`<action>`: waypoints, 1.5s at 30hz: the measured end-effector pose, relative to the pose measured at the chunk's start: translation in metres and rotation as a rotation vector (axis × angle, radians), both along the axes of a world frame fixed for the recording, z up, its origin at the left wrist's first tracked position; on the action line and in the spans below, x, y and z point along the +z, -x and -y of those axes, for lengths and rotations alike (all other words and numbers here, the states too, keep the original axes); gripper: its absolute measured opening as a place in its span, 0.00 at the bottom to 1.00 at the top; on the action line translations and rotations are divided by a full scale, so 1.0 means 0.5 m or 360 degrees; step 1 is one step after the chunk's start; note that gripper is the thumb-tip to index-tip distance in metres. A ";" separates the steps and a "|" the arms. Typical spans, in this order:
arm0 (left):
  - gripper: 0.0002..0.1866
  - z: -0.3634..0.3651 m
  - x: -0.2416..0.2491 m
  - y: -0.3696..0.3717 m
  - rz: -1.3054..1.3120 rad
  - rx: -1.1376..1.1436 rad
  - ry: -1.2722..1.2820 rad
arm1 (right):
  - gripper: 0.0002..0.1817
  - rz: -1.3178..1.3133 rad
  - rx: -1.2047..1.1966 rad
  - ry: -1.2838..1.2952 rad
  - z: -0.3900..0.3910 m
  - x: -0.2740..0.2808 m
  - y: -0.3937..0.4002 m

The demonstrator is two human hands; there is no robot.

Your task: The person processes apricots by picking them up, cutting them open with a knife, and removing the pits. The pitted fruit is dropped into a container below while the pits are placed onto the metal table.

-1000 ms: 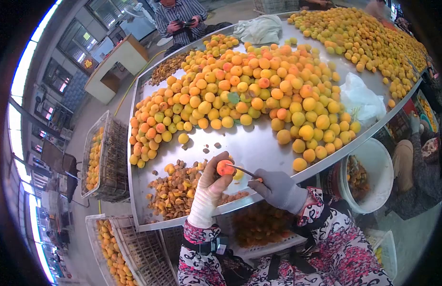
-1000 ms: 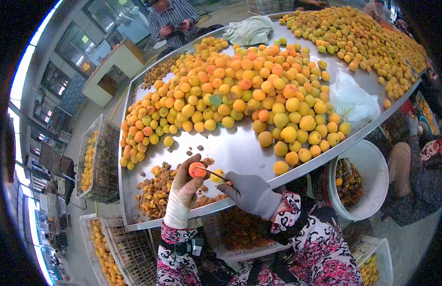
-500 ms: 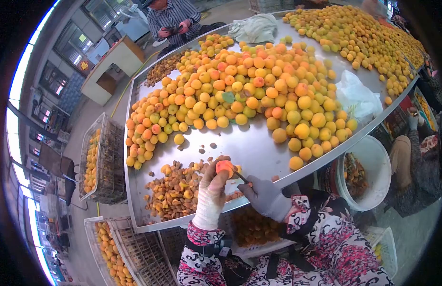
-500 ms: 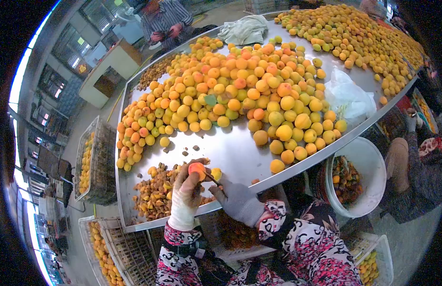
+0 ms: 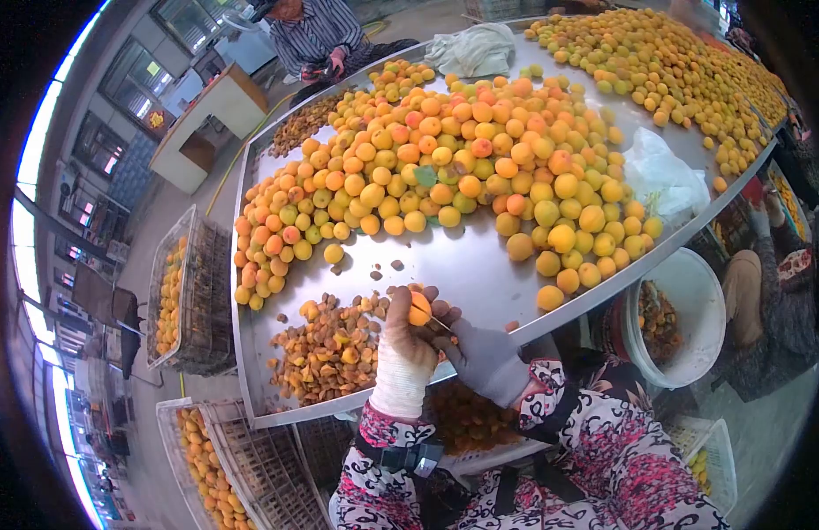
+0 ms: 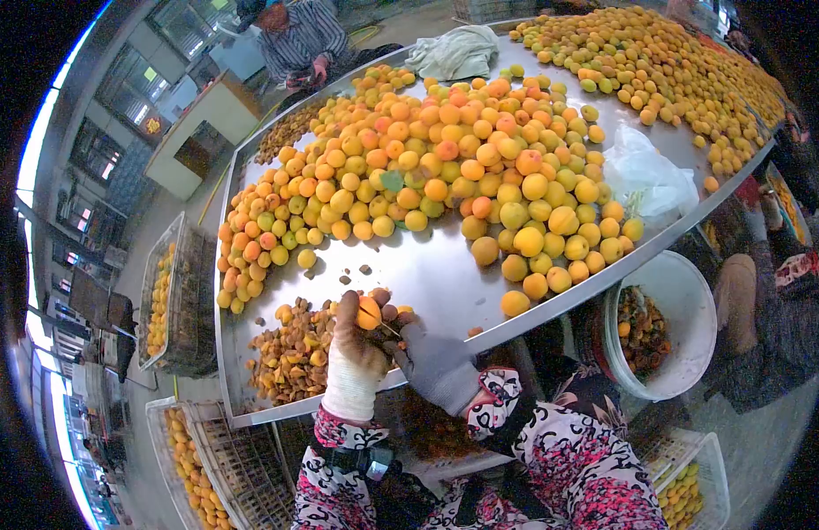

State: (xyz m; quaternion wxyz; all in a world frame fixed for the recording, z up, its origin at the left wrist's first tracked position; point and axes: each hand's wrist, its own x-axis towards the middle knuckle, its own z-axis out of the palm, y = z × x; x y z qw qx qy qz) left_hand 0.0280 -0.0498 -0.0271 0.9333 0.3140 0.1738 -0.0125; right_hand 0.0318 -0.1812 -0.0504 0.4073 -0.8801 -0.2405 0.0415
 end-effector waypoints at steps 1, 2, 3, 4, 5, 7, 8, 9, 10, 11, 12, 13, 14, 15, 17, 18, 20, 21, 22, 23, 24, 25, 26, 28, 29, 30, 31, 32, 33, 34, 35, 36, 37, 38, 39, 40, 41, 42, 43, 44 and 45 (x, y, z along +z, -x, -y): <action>0.21 0.001 -0.004 -0.002 -0.0040 0.0062 -0.0006 | 0.18 -0.0125 0.0011 0.0027 -0.002 -0.001 0.004; 0.21 0.001 -0.008 -0.005 -0.0042 0.0062 -0.0006 | 0.20 -0.0251 0.0021 0.0054 -0.005 -0.002 0.009; 0.20 0.001 -0.015 -0.007 0.0045 0.0082 0.0102 | 0.20 -0.0254 0.0022 0.0054 -0.008 -0.004 0.012; 0.19 -0.001 -0.021 -0.009 0.0131 0.0102 0.0210 | 0.19 -0.0283 -0.0007 -0.0055 -0.012 -0.008 0.015; 0.19 -0.005 -0.031 -0.010 0.0130 0.0101 0.0209 | 0.19 -0.0311 -0.0036 -0.0165 -0.016 -0.014 0.017; 0.20 -0.014 -0.044 -0.007 0.0186 0.0035 0.0314 | 0.18 -0.0302 -0.0074 -0.0390 -0.033 -0.055 0.018; 0.20 -0.013 -0.044 -0.004 0.0186 0.0033 0.0314 | 0.17 -0.0292 -0.0111 -0.0615 -0.041 -0.077 0.016; 0.22 -0.010 -0.037 0.000 0.0216 -0.0011 0.0289 | 0.17 -0.0291 -0.0111 -0.0615 -0.046 -0.083 0.010; 0.24 -0.007 -0.028 0.004 0.0246 -0.0056 0.0264 | 0.17 -0.0715 -0.0102 -0.0904 -0.051 -0.089 0.003; 0.24 -0.002 -0.017 0.009 0.0246 -0.0056 0.0264 | 0.17 -0.1143 -0.0090 -0.1188 -0.053 -0.094 -0.003; 0.26 0.005 -0.004 0.015 0.0229 -0.0035 0.0185 | 0.17 -0.1142 -0.0090 -0.1188 -0.047 -0.075 -0.005; 0.28 0.009 0.003 0.017 0.0213 -0.0016 0.0106 | 0.16 -0.1286 -0.0061 -0.1241 -0.034 -0.041 -0.003; 0.28 0.008 0.006 0.017 0.0215 -0.0019 0.0106 | 0.15 -0.1429 -0.0030 -0.1293 -0.025 -0.015 -0.005; 0.29 0.003 0.008 0.018 0.0264 -0.0043 0.0086 | 0.15 -0.1427 -0.0031 -0.1294 -0.016 -0.006 -0.010; 0.30 -0.011 0.006 0.018 0.0312 -0.0066 0.0066 | 0.14 -0.1084 0.0054 -0.0846 0.008 0.003 -0.021; 0.30 -0.019 0.001 0.015 0.0314 -0.0077 0.0056 | 0.14 -0.1085 0.0054 -0.0844 0.021 0.006 -0.027; 0.30 -0.029 -0.004 0.020 0.0314 -0.0079 0.0052 | 0.22 -0.0777 -0.0041 -0.0638 0.042 0.014 -0.041; 0.29 -0.026 0.009 0.025 0.0268 -0.0163 -0.0042 | 0.22 -0.0780 -0.0041 -0.0634 0.045 0.030 -0.051; 0.28 -0.024 0.015 0.027 0.0220 -0.0251 -0.0137 | 0.23 -0.0692 -0.0086 -0.0581 0.051 0.049 -0.061; 0.28 -0.027 0.007 0.028 0.0216 -0.0260 -0.0133 | 0.24 -0.0605 -0.0136 -0.0529 0.054 0.060 -0.067; 0.27 -0.027 0.003 0.028 0.0601 -0.0345 -0.1178 | 0.25 -0.0577 -0.0107 -0.0586 0.051 0.053 -0.071; 0.27 -0.025 0.002 0.029 0.0979 -0.0408 -0.2229 | 0.25 -0.0580 -0.0115 -0.0585 0.051 0.052 -0.073; 0.23 -0.011 0.000 0.038 0.0729 -0.0473 -0.1811 | 0.24 -0.0582 -0.0050 -0.0571 0.050 0.053 -0.076; 0.22 -0.004 0.017 0.044 0.0569 -0.0489 -0.1618 | 0.24 -0.0587 0.0018 -0.0555 0.047 0.053 -0.075; 0.20 -0.002 0.022 0.046 0.0414 -0.0498 -0.1425 | 0.23 -0.0559 -0.0034 -0.0521 0.045 0.053 -0.075; 0.20 0.002 0.025 0.043 0.0414 -0.0498 -0.1424 | 0.22 -0.0530 -0.0086 -0.0486 0.044 0.053 -0.074; 0.19 0.008 0.028 0.038 0.0229 -0.0382 -0.1046 | 0.21 -0.0500 -0.0136 -0.0450 0.043 0.052 -0.073; 0.18 0.011 0.029 0.036 0.0048 -0.0264 -0.0667 | 0.21 -0.0499 -0.0132 -0.0448 0.041 0.051 -0.070; 0.18 0.008 0.025 0.036 0.0048 -0.0260 -0.0666 | 0.21 -0.0456 -0.0229 -0.0548 0.039 0.047 -0.065; 0.18 0.003 0.015 0.034 0.0128 -0.0191 -0.0503 | 0.20 -0.0411 -0.0326 -0.0649 0.035 0.043 -0.064; 0.18 -0.003 0.001 0.031 0.0205 -0.0122 -0.0340 | 0.20 -0.0412 -0.0324 -0.0649 0.034 0.035 -0.067; 0.17 -0.022 -0.010 0.021 0.0075 -0.0100 -0.0124 | 0.20 -0.0414 -0.0382 -0.0774 0.034 0.033 -0.072; 0.17 -0.032 -0.021 0.022 0.0076 -0.0096 -0.0125 | 0.20 -0.0415 -0.0440 -0.0901 0.036 0.035 -0.077; 0.19 -0.040 -0.030 0.020 0.0080 -0.0083 -0.0182 | 0.20 -0.0413 -0.0302 -0.0765 0.048 0.040 -0.079; 0.20 -0.042 -0.030 0.018 0.0083 -0.0074 -0.0239 | 0.20 -0.0412 -0.0300 -0.0768 0.049 0.048 -0.075; 0.20 -0.038 -0.031 0.015 0.0096 0.0006 -0.0286 | 0.20 -0.0529 -0.0094 -0.0625 0.048 0.052 -0.066; 0.20 -0.040 -0.037 0.013 0.0092 0.0005 -0.0286 | 0.20 -0.0644 0.0111 -0.0478 0.047 0.051 -0.056; 0.21 -0.045 -0.045 0.011 0.0108 0.0006 -0.0216 | 0.19 -0.0548 0.0304 -0.0435 0.039 0.040 -0.050; 0.21 -0.050 -0.051 0.010 0.0125 0.0008 -0.0146 | 0.19 -0.0552 0.0304 -0.0435 0.038 0.035 -0.048; 0.21 -0.055 -0.055 0.012 0.0122 0.0009 -0.0147 | 0.19 -0.0596 0.0593 -0.0132 0.037 0.032 -0.047; 0.21 -0.059 -0.054 0.013 0.0128 -0.0056 -0.0045 | 0.19 -0.0632 0.0877 0.0174 0.036 0.038 -0.045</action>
